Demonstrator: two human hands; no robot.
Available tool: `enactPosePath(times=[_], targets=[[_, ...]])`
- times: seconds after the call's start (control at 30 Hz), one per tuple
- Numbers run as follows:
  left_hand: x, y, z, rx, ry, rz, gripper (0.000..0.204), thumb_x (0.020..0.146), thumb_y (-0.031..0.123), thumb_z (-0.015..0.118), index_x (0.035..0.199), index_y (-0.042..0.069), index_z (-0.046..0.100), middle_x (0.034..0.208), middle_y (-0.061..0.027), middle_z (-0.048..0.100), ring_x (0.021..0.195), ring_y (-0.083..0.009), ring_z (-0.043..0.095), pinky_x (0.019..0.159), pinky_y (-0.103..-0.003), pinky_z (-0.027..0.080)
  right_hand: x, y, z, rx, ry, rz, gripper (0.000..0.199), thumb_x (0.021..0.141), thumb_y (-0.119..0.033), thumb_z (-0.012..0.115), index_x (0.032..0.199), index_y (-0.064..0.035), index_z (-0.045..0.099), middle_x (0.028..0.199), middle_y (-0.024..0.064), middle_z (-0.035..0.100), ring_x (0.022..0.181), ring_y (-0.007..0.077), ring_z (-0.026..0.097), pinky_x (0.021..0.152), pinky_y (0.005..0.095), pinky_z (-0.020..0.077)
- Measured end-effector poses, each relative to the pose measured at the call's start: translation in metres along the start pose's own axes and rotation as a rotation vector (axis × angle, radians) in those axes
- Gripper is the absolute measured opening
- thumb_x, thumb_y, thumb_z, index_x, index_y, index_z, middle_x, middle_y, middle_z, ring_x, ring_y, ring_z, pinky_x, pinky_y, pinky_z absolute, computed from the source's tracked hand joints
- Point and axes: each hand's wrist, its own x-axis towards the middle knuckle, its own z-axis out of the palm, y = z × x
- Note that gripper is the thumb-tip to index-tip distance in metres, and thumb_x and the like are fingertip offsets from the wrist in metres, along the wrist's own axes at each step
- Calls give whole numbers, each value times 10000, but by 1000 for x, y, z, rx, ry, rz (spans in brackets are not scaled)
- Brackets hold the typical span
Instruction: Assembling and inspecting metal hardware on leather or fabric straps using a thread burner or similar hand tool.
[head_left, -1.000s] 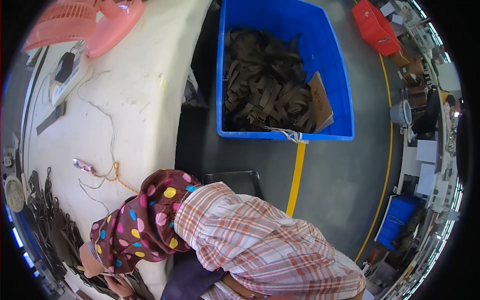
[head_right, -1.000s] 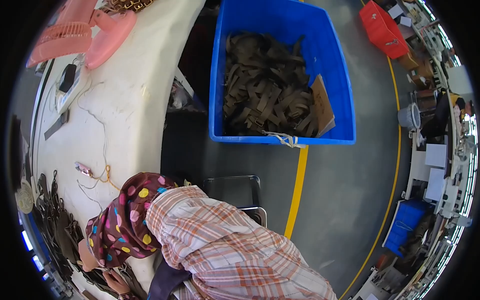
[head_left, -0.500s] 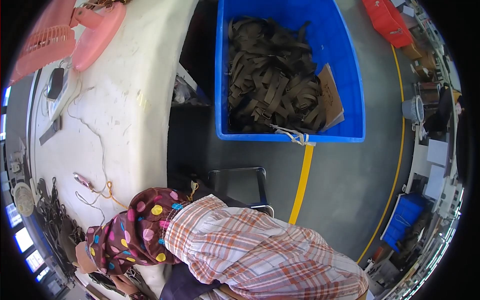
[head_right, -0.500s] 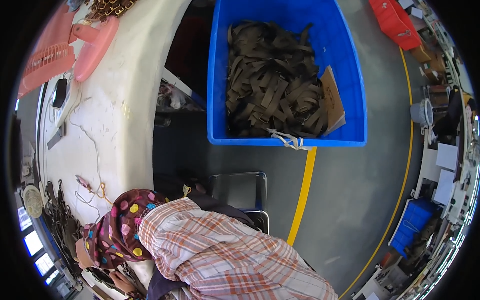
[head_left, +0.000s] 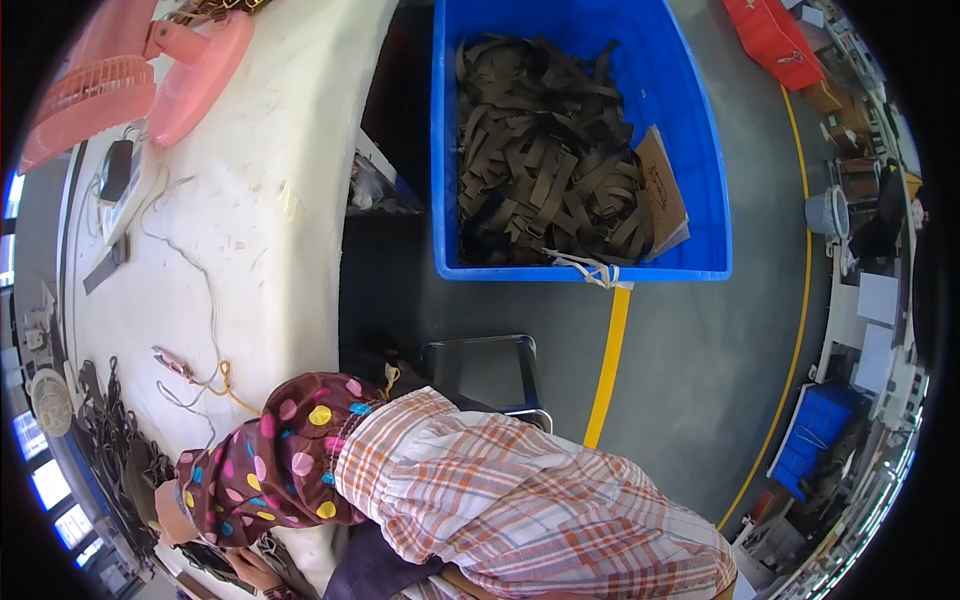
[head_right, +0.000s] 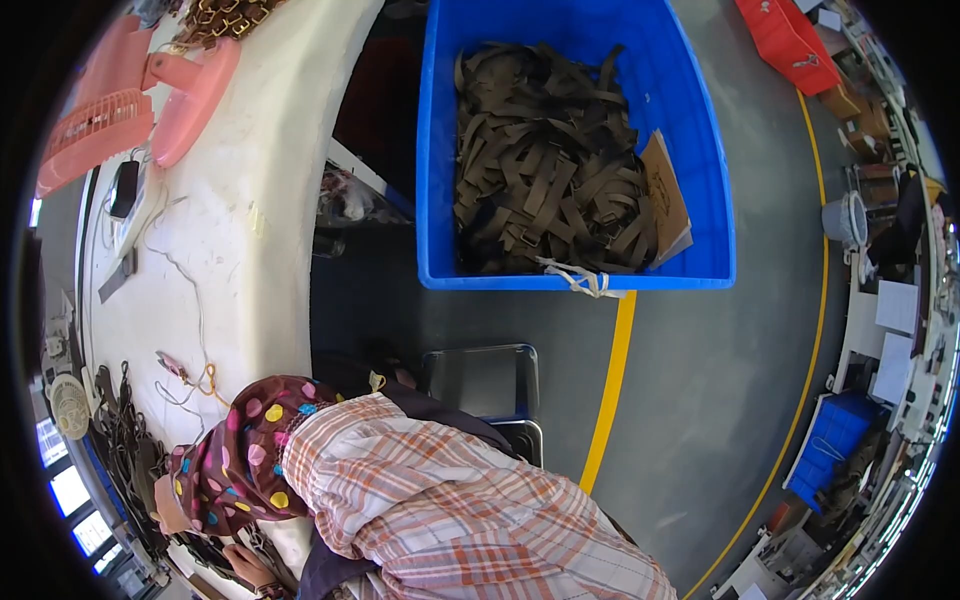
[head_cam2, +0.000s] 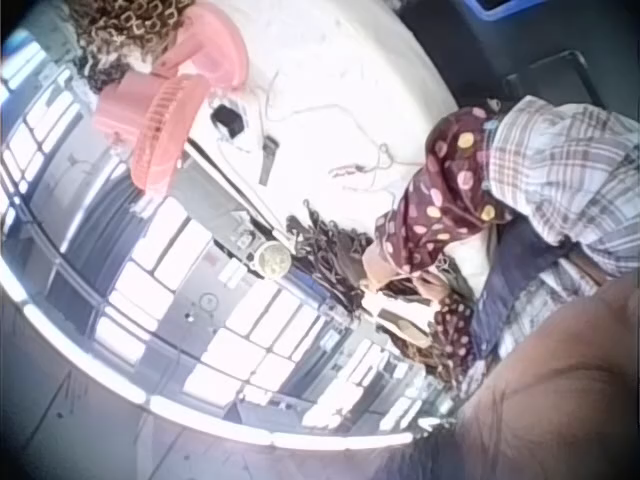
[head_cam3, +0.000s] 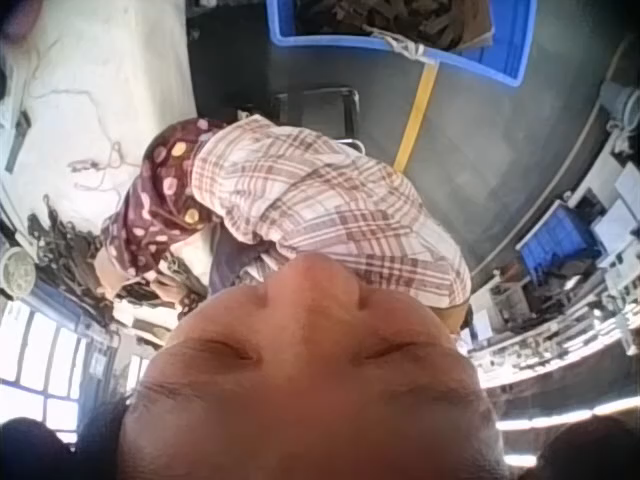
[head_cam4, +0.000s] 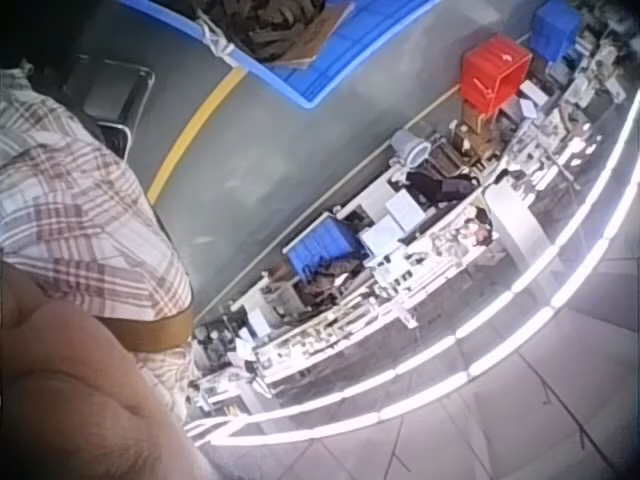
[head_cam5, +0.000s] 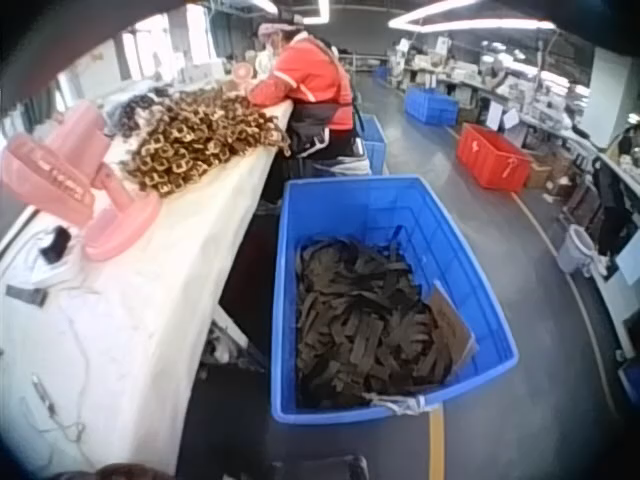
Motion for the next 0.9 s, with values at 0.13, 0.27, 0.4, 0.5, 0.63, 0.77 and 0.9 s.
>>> enactPosePath(times=[0.13,0.27,0.4,0.5,0.63,0.77,0.9], targets=[[2,10,-2,-30,-19,-14,195,956,165,404,877,-10,441,760,-175,426,654,-331,432,623,-383,387,2,2,0,52,-39,99,359,780,-383,509,645,-94,674,628,130,619,599,298,609,573,406,475],[5,8,1,-50,-4,7,175,948,147,417,878,-11,447,758,-176,436,653,-339,441,626,-388,393,1,2,-8,91,-70,190,364,760,-391,519,639,-88,682,631,131,624,600,297,614,580,401,484],[3,2,-1,-40,2,-52,173,939,139,431,864,-16,441,739,-182,444,643,-349,444,613,-398,387,-8,-7,-6,128,-108,255,371,740,-398,528,634,-83,691,634,132,629,601,295,620,587,395,493],[8,42,-11,82,11,-47,246,927,189,487,853,-38,548,754,-250,552,700,-414,513,629,-449,432,-5,-4,-3,142,-122,284,374,731,-402,533,631,-80,695,635,133,632,601,294,623,590,393,497],[23,63,-8,64,-21,-48,233,922,193,487,871,-22,560,761,-241,558,671,-407,514,624,-447,437,-5,31,24,83,39,-15,381,776,-364,508,583,-71,656,541,146,578,535,316,593,540,421,477],[10,54,-19,66,-24,-83,249,923,218,489,881,-17,559,767,-240,557,667,-401,510,617,-445,435,-4,7,18,120,-51,58,400,785,-368,506,587,-53,654,540,157,576,533,321,594,542,424,482],[17,65,-15,15,-11,-94,249,923,223,495,875,-14,555,757,-227,553,661,-384,513,614,-436,434,-5,12,13,171,-60,145,426,797,-379,500,613,-28,658,572,178,587,566,335,605,571,430,491]])
